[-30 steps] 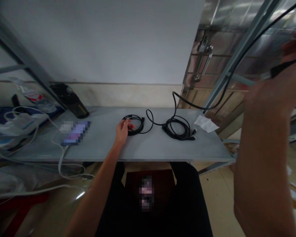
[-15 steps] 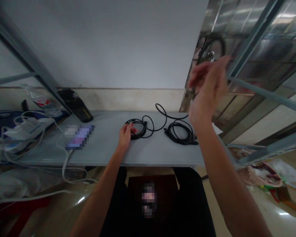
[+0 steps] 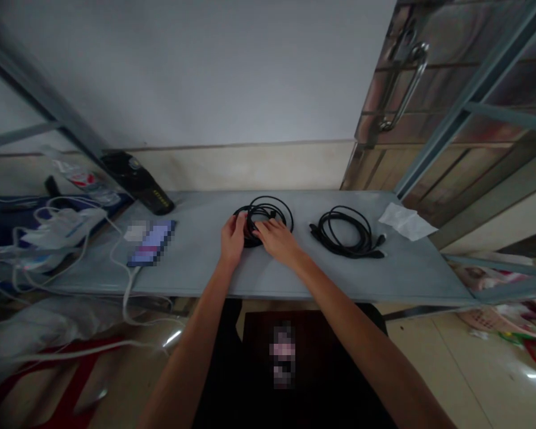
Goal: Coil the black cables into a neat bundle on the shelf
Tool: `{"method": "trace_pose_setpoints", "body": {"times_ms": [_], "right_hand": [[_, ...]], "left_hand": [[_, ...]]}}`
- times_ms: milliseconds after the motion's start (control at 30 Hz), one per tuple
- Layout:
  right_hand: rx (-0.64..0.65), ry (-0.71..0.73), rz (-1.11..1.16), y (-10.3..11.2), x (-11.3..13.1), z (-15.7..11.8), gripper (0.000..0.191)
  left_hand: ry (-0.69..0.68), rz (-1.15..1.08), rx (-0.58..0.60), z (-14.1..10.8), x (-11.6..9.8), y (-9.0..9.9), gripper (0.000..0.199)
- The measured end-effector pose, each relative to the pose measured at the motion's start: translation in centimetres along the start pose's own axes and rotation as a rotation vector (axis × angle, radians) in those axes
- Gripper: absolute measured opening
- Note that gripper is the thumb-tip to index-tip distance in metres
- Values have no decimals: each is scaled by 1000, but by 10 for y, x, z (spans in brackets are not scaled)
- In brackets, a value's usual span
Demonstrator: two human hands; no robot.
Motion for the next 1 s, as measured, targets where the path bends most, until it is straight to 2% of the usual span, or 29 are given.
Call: {"method": "trace_pose_setpoints", "body": {"times_ms": [233, 467, 667, 833, 1000], "right_hand": [[20, 18, 92, 0, -8, -1, 31], [38, 55, 173, 0, -9, -5, 44], [61, 24, 119, 0, -12, -6, 25], [-13, -56, 66, 16, -22, -7, 21], [-157, -129, 108, 34, -31, -9, 36]], "left_hand": [[18, 13, 53, 1, 1, -11, 49], [-22, 154, 64, 2, 11, -4, 38], [-13, 132, 63, 3, 11, -6, 38], [-75, 116, -18, 3, 4, -1, 36], [-45, 46, -89, 0, 7, 6, 43]]}}
Point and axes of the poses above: each hand's wrist, its own z-axis towards the middle knuckle, its own y-axis out of the back of the hand, x = y × z, the point moved 9 cm from there along z, towards the middle knuckle, and after that the axes turned 8 degrees about -y, right-handed, at the moved point
